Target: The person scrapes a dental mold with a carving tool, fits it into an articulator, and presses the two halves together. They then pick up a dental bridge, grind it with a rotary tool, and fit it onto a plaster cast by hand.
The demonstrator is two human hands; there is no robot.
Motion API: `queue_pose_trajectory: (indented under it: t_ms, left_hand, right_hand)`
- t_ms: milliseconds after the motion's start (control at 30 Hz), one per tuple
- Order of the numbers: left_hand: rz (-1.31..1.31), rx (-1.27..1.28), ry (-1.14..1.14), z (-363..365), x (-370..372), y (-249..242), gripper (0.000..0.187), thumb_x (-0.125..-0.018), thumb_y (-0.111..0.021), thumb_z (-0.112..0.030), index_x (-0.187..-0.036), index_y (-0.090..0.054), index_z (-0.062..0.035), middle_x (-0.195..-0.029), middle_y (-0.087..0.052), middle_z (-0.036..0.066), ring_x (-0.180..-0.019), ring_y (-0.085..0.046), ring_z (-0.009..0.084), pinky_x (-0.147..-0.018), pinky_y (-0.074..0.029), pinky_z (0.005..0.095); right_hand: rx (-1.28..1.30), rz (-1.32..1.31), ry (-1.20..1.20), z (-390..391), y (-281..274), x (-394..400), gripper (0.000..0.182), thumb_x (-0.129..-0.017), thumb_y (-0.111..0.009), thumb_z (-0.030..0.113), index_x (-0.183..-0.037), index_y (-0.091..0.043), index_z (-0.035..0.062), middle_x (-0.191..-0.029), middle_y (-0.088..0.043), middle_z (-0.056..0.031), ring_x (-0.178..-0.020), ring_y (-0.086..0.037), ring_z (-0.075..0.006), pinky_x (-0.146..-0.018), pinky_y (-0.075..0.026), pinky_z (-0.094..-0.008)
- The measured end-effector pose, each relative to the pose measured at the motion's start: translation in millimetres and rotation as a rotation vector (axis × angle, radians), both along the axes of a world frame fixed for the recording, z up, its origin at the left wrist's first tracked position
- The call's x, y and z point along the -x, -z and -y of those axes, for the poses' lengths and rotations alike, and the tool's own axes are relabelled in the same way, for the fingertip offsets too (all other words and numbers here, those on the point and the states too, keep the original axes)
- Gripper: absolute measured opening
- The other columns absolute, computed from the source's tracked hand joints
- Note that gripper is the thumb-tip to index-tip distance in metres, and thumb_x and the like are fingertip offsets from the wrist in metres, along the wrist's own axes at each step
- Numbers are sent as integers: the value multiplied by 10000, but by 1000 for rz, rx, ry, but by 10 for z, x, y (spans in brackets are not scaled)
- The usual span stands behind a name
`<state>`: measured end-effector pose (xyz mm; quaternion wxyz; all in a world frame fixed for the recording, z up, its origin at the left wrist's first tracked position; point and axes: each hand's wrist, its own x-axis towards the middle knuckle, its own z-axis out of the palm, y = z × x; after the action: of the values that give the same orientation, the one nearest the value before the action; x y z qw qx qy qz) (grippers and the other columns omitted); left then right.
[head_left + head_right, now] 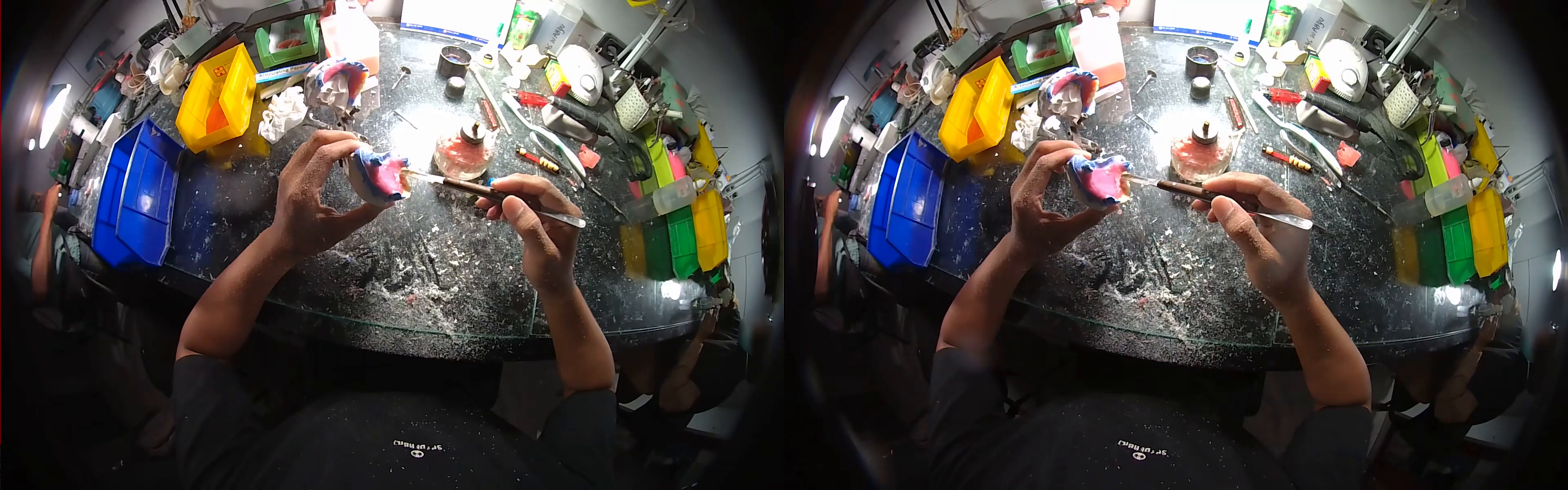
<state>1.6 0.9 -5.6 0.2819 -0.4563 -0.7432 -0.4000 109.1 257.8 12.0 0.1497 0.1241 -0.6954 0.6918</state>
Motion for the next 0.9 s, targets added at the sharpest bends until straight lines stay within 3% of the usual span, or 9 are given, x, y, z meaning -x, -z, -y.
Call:
queue_pose_trajectory:
  t_ms: [167,367,467,567,667,833,900]
  left_hand:
    - [-1,7,1,8,7,21,580,-612,-859,-179,-1083,-557,-25,-1044,-593,149,-955,-623,288,-817,-512,378]
    - [-2,9,-4,9,5,18,596,-606,-865,-183,-1090,-556,-24,-1047,-590,148,-960,-621,286,-819,-514,378]
    - [-1,4,-7,4,4,4,594,-610,-866,-185,-1089,-556,-22,-1044,-590,148,-961,-621,287,-818,-515,379]
    - [-3,-1,-7,9,4,0,586,-618,-865,-188,-1086,-557,-19,-1041,-589,149,-958,-622,290,-818,-515,379]
    - [-9,-8,-10,13,17,-1,580,-625,-864,-193,-1083,-557,-12,-1040,-589,148,-960,-619,290,-823,-512,373]
    - [56,-26,0,49,51,-5,589,-634,-861,-189,-1105,-559,-5,-1062,-585,139,-1030,-593,263,-878,-480,356]
    - [148,-58,22,94,67,-10,605,-655,-851,-171,-1152,-552,2,-1096,-584,127,-1053,-580,249,-901,-462,348]
  right_hand:
    - [-16,38,-15,10,-12,1,194,-900,-594,51,-1056,-610,-62,-971,-659,-144,-902,-662,-175,-786,-528,-273]
    - [-24,39,28,77,-41,-21,206,-898,-544,41,-1065,-592,-70,-921,-663,-156,-827,-643,-167,-778,-519,-286]
    - [-20,17,-41,19,-19,-16,190,-898,-588,42,-1057,-608,-61,-990,-657,-145,-933,-661,-193,-825,-523,-291]
    - [-19,5,29,98,-66,-26,211,-888,-554,52,-1048,-593,-80,-911,-659,-165,-802,-648,-179,-759,-520,-287]
    - [0,-34,10,-5,-87,-17,164,-881,-582,24,-1019,-608,-61,-928,-664,-156,-847,-654,-173,-780,-524,-286]
    - [49,-85,319,-319,-86,83,138,-877,-541,54,-939,-631,-31,-785,-653,-96,-677,-590,-114,-644,-453,-227]
    - [-89,45,388,-428,-98,106,129,-884,-555,84,-904,-638,-13,-774,-649,-83,-660,-571,-104,-637,-436,-225]
